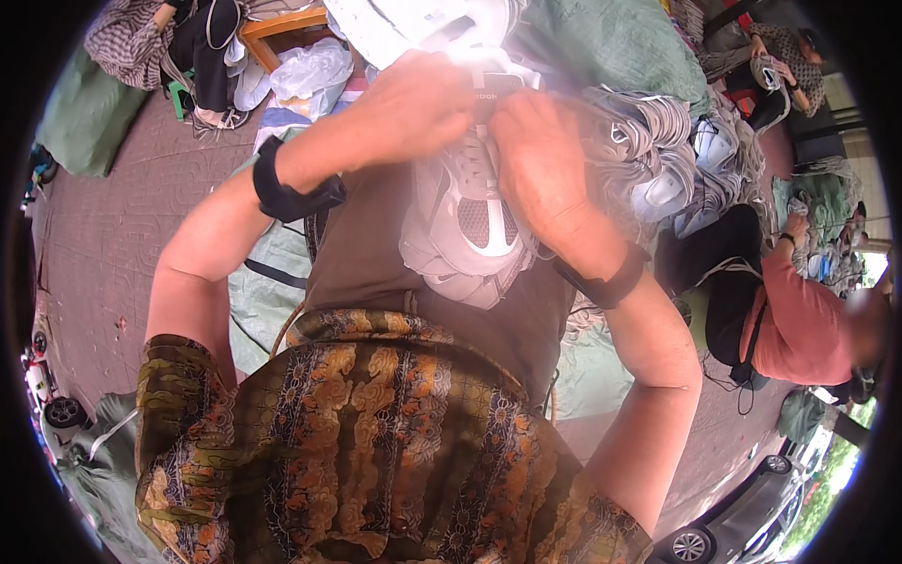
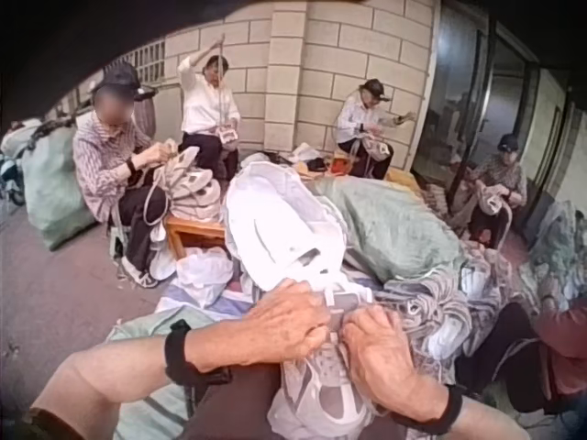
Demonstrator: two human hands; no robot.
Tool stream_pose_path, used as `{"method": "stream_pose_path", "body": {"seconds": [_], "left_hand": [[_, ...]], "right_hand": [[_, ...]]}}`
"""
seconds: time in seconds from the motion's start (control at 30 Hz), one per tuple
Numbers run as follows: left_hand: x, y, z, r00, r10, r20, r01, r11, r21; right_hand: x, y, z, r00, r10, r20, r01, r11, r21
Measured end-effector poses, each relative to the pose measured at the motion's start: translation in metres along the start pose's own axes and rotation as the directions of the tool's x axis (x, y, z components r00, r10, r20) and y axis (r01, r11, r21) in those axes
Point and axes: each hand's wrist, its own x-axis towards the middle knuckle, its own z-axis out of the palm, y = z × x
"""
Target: The person threads a beige shoelace through the eyelets of a grey Reebok sneaker held on their lap. They pull the laces tight, adjust the tongue, and tie a knot to secure the laces.
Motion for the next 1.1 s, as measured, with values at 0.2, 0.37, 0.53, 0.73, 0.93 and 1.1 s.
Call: {"method": "stream_pose_path", "body": {"seconds": [0.2,0.37,0.53,0.73,0.93,1.1], "left_hand": [[0.027,0.000,-0.004,0.828,-0.206,0.522,0.273,0.961,-0.054],[0.018,-0.011,0.017,0.872,-0.250,0.421,0.325,0.939,-0.116],[0.025,-0.002,0.015,0.803,-0.343,0.488,0.460,0.877,-0.140],[0.010,0.001,0.008,0.998,-0.050,0.049,0.062,0.961,-0.270],[-0.012,0.006,-0.051,0.977,-0.200,0.070,0.211,0.901,-0.378],[-0.094,-0.022,-0.102,0.842,-0.535,0.067,0.507,0.742,-0.438]], "right_hand": [[-0.002,-0.004,0.003,1.000,0.012,-0.009,-0.012,1.000,-0.014],[-0.001,-0.008,0.004,0.992,0.092,0.086,-0.093,0.996,0.015],[-0.005,-0.006,0.007,0.992,0.091,0.082,-0.089,0.996,-0.023],[0.007,0.008,-0.011,0.992,0.031,0.125,-0.055,0.980,0.190],[0.012,0.032,-0.047,0.919,0.168,0.356,-0.380,0.616,0.690],[0.005,0.050,-0.066,0.783,0.361,0.506,-0.612,0.307,0.729]]}}
